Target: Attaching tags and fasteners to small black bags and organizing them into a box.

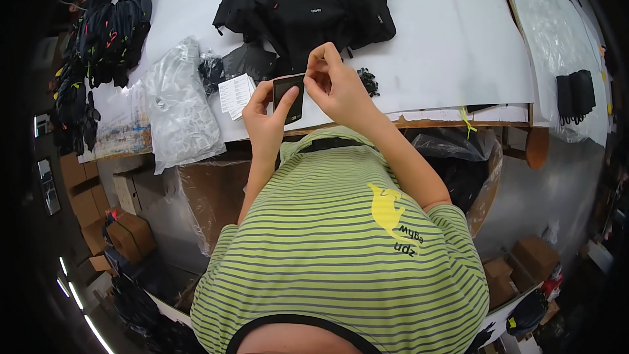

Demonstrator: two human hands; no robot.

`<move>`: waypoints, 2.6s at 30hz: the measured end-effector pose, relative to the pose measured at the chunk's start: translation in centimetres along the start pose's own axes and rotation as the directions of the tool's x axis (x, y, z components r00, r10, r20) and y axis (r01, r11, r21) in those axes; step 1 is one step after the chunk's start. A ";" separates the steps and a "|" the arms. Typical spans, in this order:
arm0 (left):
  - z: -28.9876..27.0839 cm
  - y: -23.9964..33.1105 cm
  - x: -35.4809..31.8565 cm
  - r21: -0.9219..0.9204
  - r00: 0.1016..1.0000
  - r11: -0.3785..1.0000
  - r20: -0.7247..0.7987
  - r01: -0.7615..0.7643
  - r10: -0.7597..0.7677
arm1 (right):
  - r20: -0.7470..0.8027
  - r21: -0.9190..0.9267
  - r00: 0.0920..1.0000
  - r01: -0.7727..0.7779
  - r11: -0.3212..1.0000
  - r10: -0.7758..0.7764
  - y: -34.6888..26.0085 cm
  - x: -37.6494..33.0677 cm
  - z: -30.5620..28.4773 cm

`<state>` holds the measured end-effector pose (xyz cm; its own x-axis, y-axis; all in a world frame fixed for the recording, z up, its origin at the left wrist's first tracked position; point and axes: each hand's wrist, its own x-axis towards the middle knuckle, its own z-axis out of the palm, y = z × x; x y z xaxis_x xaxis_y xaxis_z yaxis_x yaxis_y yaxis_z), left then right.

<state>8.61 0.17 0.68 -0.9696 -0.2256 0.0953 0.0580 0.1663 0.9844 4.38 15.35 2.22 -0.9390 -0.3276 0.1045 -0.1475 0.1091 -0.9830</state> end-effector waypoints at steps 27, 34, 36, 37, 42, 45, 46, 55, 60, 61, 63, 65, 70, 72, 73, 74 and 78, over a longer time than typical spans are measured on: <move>1.1 -1.2 3.8 -0.282 0.954 0.946 0.289 0.163 -0.079 | 0.388 0.175 0.905 -0.258 0.950 0.174 1.3 3.1 -3.4; 5.1 -6.4 6.9 -0.416 0.798 0.843 0.603 0.342 -0.026 | 0.011 0.415 0.992 -0.116 0.902 0.123 1.8 5.6 -5.2; 6.0 -8.7 7.1 -0.374 0.763 0.885 0.646 0.277 0.034 | -0.098 0.626 0.977 -0.089 0.775 0.191 2.5 6.3 -6.3; 6.6 -9.4 6.8 -0.309 0.791 0.917 0.612 0.251 -0.010 | -0.130 0.717 0.967 -0.063 0.694 0.221 2.8 6.4 -7.1; 7.4 -8.6 6.6 -0.310 0.831 0.914 0.554 0.262 -0.050 | -0.277 0.744 0.923 0.031 0.668 0.266 4.2 4.9 -9.7; 7.2 -8.5 7.0 -0.359 0.818 0.872 0.570 0.333 -0.077 | -0.337 0.756 0.910 0.108 0.646 0.242 4.3 3.8 -9.9; 7.0 -8.8 7.1 -0.358 0.815 0.872 0.574 0.334 -0.077 | -0.340 0.755 0.908 0.109 0.647 0.244 4.1 3.3 -10.1; 7.9 -8.0 6.5 -0.348 0.783 0.859 0.615 0.376 -0.094 | -0.398 0.583 0.893 0.071 0.810 0.208 3.8 1.4 -10.9; 8.4 -7.8 7.0 -0.228 0.674 0.890 0.730 0.396 -0.113 | -0.378 0.638 0.921 0.181 0.748 0.099 1.8 1.7 -9.6; 8.0 -8.0 7.2 -0.227 0.674 0.891 0.730 0.393 -0.112 | -0.460 0.651 0.885 0.280 0.705 0.073 1.2 1.9 -10.4; 7.3 -8.7 7.5 -0.132 0.689 0.893 0.687 0.430 -0.230 | -0.616 0.606 0.786 0.431 0.668 0.051 0.0 2.1 -12.7; 7.1 -10.0 7.2 -0.146 0.744 0.898 0.622 0.415 -0.243 | -0.645 0.577 0.764 0.504 0.642 -0.020 -0.3 1.7 -14.6; 6.8 -10.0 6.8 0.229 0.883 0.915 0.416 -0.333 0.217 | -0.573 0.501 0.818 0.308 0.809 0.043 -0.2 0.5 -15.1; 5.4 -8.2 7.9 0.139 0.926 0.977 0.363 -0.163 0.103 | -0.554 0.431 0.817 0.117 0.895 0.161 0.4 0.0 -14.1; 4.5 -7.7 8.7 0.031 0.943 0.999 0.332 0.016 -0.026 | -0.539 0.439 0.828 0.115 0.891 0.158 1.3 -0.2 -13.9; 3.4 -7.2 9.8 0.075 0.974 0.983 0.162 -0.170 0.156 | -0.520 0.437 0.830 0.056 0.898 0.201 2.2 -0.7 -13.7; -1.1 -6.3 15.9 0.622 0.877 0.698 -0.039 -0.355 0.480 | -0.379 0.428 0.866 -0.148 0.891 0.326 4.6 -2.2 -11.3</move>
<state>-6.95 -5.57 -3.85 -0.8130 -0.1551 0.5613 0.2363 0.7931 0.5614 2.23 27.20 -0.87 -0.9791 0.1070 -0.1728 0.1409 -0.2558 -0.9564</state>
